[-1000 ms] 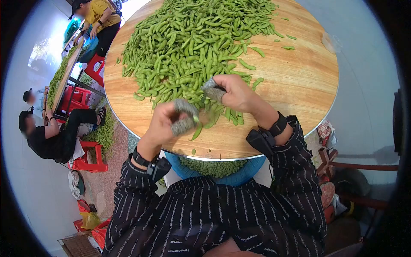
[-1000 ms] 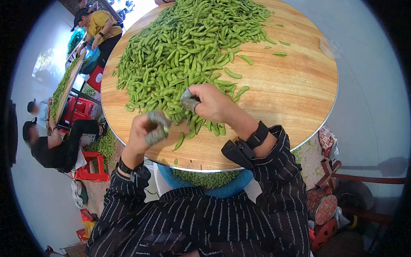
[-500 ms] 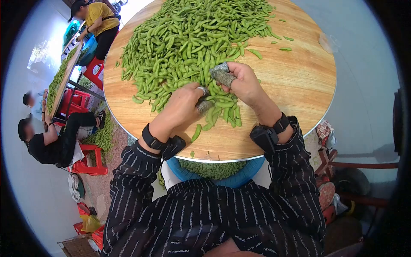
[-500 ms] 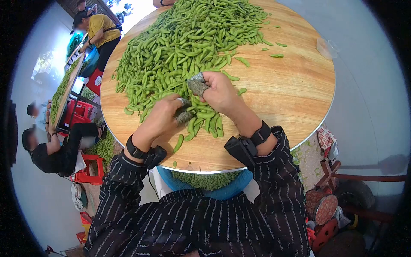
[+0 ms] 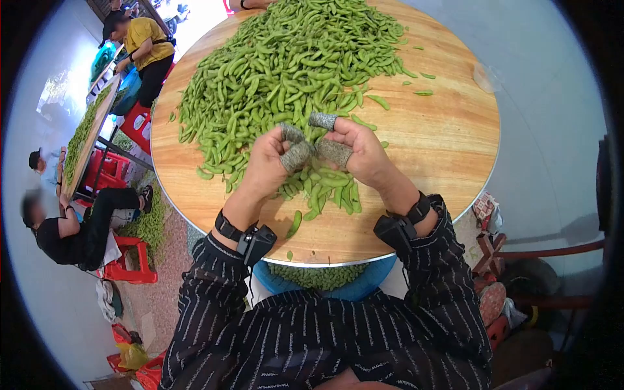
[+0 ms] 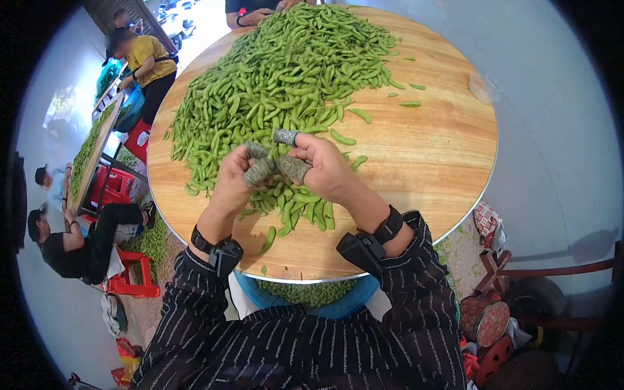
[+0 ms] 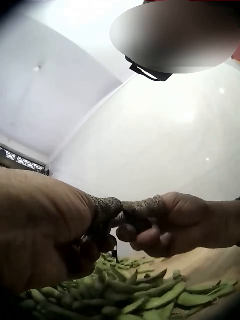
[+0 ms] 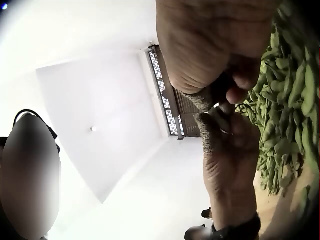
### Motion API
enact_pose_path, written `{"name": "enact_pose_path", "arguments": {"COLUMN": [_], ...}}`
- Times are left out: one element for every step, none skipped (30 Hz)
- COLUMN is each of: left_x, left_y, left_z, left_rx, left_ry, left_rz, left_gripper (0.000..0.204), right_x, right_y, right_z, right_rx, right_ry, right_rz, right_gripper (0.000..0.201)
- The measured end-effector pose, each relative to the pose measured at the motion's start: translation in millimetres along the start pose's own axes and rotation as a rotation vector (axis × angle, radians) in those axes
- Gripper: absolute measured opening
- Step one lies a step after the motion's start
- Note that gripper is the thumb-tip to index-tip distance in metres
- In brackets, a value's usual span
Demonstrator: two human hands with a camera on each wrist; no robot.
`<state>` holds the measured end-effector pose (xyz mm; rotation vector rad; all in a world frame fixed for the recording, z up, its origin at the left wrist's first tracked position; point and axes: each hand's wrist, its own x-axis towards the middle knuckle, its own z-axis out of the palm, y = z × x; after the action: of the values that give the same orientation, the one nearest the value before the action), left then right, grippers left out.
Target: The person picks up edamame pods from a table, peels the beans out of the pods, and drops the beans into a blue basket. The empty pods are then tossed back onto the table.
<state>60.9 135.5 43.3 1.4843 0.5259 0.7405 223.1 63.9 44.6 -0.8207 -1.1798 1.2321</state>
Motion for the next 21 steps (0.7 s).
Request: {"name": "enact_pose_path", "arguments": {"left_x": [1, 2, 2, -1, -2, -3, -4, -3, -3, -2, -2, -3, -3, -3, -3, -4, -4, -5, -5, -5, -4], "left_y": [-5, -8, -10, -9, -7, -4, -4, -9, -10, -12, -13, -8, -9, -10, -11, -11, -10, -9, -9, -9, -9], "left_z": [1, 2, 2, 1, 1, 0, -1, -3, -4, -4, -4, -3, -4, -6, -7, -8, -7, -7, -6, -6, -6], "left_rx": [-0.002, 0.024, 0.051, 0.057, 0.055, 0.103, 0.15, 0.407, 0.402, 0.607, 0.812, 0.875, 0.873, 0.969, 1.065, 1.063, 1.1, 1.137, 1.134, 1.162, 1.19], "left_ry": [-0.005, -0.052, -0.098, -0.132, -0.134, -0.151, -0.166, -0.163, -0.157, -0.124, -0.089, -0.034, -0.027, 0.012, 0.049, 0.051, 0.05, 0.049, 0.049, 0.056, 0.062], "left_rz": [0.008, 0.006, 0.002, -0.021, -0.016, -0.034, -0.051, 0.036, 0.04, 0.146, 0.251, 0.27, 0.27, 0.341, 0.41, 0.406, 0.424, 0.443, 0.44, 0.463, 0.488], "left_gripper": [0.017, 0.017, 0.018, 0.017, 0.017, 0.016, 0.016, 0.014, 0.014, 0.013, 0.012, 0.011, 0.011, 0.012, 0.014, 0.014, 0.016, 0.019, 0.019, 0.021, 0.023], "right_x": [0, 1, 1, 2, 2, 2, 2, 3, 3, 3, 4, 3, 3, 3, 2, 1, 1, 1, 0, 0, 0], "right_y": [0, -1, 1, 5, 5, 5, 5, 5, 4, 2, -1, -5, -6, -4, -1, 2, 2, 2, 1, 2, 2], "right_z": [-1, -3, -4, -6, -7, -7, -7, -5, -2, 1, 4, 6, 6, 5, 2, 1, 2, 3, 3, 3, 3], "right_rx": [-0.008, 0.019, 0.047, -0.002, -0.007, -0.094, -0.182, -0.189, -0.163, -0.137, -0.142, -0.072, -0.001, -0.002, -0.056, -0.11, -0.11, -0.109, -0.107, -0.106, -0.107], "right_ry": [0.002, -0.008, -0.019, 0.013, 0.014, 0.045, 0.074, 0.071, 0.122, 0.172, 0.165, 0.204, 0.242, 0.237, 0.17, 0.105, 0.105, 0.098, 0.091, 0.092, 0.09], "right_rz": [-0.005, 0.035, 0.076, 0.079, 0.077, 0.087, 0.097, 0.098, 0.103, 0.106, 0.107, 0.135, 0.163, 0.166, 0.194, 0.222, 0.227, 0.223, 0.22, 0.223, 0.223], "right_gripper": [0.028, 0.026, 0.024, 0.019, 0.019, 0.019, 0.019, 0.019, 0.017, 0.015, 0.015, 0.011, 0.008, 0.008, 0.008, 0.008, 0.008, 0.008, 0.009, 0.009, 0.009]}}
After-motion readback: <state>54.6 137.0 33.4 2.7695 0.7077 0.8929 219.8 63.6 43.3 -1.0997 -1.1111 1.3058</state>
